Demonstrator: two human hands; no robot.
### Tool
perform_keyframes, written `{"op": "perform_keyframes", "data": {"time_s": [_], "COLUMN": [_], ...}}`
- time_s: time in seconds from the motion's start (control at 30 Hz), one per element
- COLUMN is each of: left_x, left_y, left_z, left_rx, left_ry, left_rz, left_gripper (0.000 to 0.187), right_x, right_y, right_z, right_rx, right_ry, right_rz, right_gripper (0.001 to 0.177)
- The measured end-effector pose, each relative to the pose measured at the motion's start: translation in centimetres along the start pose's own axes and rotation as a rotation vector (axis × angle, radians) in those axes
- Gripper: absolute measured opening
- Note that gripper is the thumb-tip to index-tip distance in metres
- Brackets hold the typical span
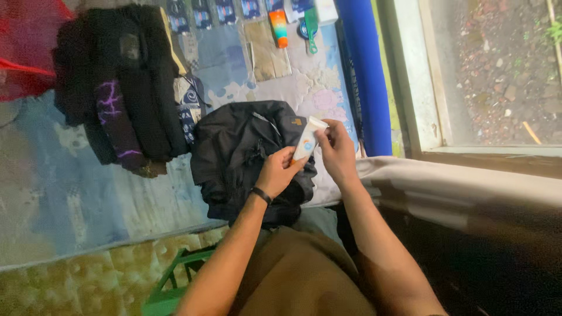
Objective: The person kneels on a bed, opens a black backpack, and removes folded clothing, toiletry tubes, and bottles, laying them out on the bed. They then place folded clothing items into a red mesh laundry basket.
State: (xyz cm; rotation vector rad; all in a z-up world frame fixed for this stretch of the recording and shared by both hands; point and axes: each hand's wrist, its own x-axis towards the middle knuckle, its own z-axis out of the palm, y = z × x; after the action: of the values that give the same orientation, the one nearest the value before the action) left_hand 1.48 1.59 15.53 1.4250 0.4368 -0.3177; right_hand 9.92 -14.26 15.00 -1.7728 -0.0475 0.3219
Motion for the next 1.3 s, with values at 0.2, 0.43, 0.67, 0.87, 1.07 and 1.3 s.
{"op": "perform_keyframes", "data": {"time_s": [0.2,0.43,0.67,0.87,1.07,1.3], "left_x": [-2.3,-4.6,-4.5,-1.8,6.0,22.6], "left_y": [5.0,5.4,3.8,1.1,-4.1,-8.7], "left_z": [-0.7,-1.1,-1.4,-2.8,-6.0,-10.3], "left_rx": [-0.427,-0.761,-0.576,-0.709,-0.641,-0.433], "left_ry": [-0.203,-0.298,-0.008,0.118,0.351,0.507], "left_rz": [-0.015,-0.058,0.050,0.060,-0.103,-0.137], "left_gripper": [0.039,0.038,0.030,0.031,0.028,0.029], "right_x": [2.2,2.3,1.6,1.8,5.3,16.4], "right_y": [-3.2,-8.0,-8.4,-5.3,2.0,6.3], "right_z": [0.2,0.3,2.6,4.7,10.1,15.6], "right_rx": [0.765,0.671,0.613,0.587,0.289,-0.060], "right_ry": [-0.140,-0.451,-0.461,-0.530,-0.243,0.036], "right_rz": [0.355,0.512,0.307,0.422,0.381,0.151], "right_gripper": [0.015,0.030,0.027,0.037,0.041,0.029]}}
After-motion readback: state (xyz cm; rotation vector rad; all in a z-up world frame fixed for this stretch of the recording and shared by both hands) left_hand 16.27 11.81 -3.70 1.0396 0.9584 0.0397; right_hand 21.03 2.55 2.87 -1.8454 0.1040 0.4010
